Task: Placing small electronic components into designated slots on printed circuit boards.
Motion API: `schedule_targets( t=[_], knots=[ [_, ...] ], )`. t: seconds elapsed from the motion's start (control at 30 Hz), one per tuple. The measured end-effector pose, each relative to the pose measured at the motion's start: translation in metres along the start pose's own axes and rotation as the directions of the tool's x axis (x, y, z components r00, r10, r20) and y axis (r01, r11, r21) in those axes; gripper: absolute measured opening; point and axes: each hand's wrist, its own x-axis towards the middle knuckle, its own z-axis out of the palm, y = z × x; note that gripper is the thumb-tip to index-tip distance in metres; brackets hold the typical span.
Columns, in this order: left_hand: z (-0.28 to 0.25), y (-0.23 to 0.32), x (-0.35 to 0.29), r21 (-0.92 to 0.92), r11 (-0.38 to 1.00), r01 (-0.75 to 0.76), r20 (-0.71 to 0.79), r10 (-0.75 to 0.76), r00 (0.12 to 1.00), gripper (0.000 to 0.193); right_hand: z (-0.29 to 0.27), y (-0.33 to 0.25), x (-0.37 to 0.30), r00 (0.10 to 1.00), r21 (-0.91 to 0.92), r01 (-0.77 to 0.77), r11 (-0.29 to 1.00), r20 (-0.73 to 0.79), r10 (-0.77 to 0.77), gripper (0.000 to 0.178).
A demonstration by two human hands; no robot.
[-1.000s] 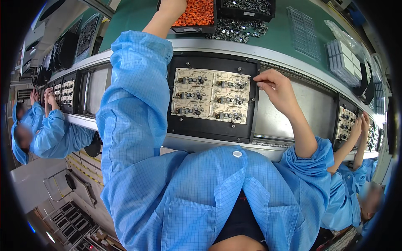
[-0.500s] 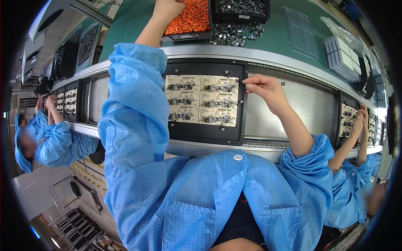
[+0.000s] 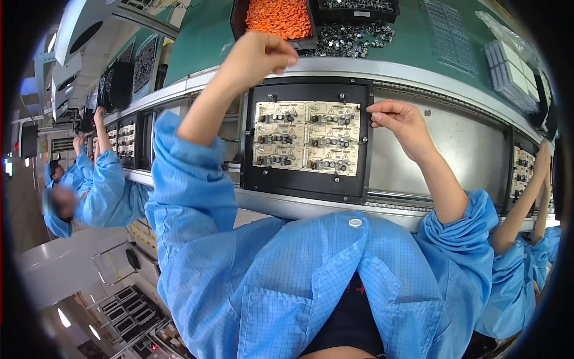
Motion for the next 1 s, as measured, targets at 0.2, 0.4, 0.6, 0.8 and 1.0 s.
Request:
schedule_targets(
  t=[0.2, 0.4, 0.6, 0.8, 1.0],
  knots=[
    [0.039, -0.014, -0.046, -0.167, 0.977, 0.132, -0.028, -0.139, 0.99, 0.011, 0.003, 0.004, 0.0, 1.0, 0.012, 0.008, 1.0, 0.003, -0.008, 0.018],
    [0.052, 0.009, -0.088, -0.049, 0.991, 0.122, 0.065, -0.119, 0.991, 0.007, 0.004, -0.003, -0.003, 1.0, 0.002, -0.007, 1.0, -0.008, 0.007, 0.017],
    [0.101, 0.049, -0.16, -0.616, 0.726, 0.306, 0.469, 0.026, 0.883, 0.01, 0.001, -0.009, -0.003, 1.0, 0.045, 0.004, 0.999, -0.014, -0.003, 0.018],
    [0.098, 0.05, -0.162, -0.424, 0.83, 0.362, 0.608, -0.035, 0.793, 0.011, 0.001, -0.002, -0.001, 0.998, 0.122, -0.052, 0.991, -0.013, 0.054, 0.02],
    [0.061, 0.029, -0.119, -0.417, 0.873, 0.252, 0.19, -0.187, 0.964, 0.012, 0.003, 0.002, -0.004, 0.999, 0.173, -0.043, 0.984, -0.021, 0.048, 0.021]
  ],
)
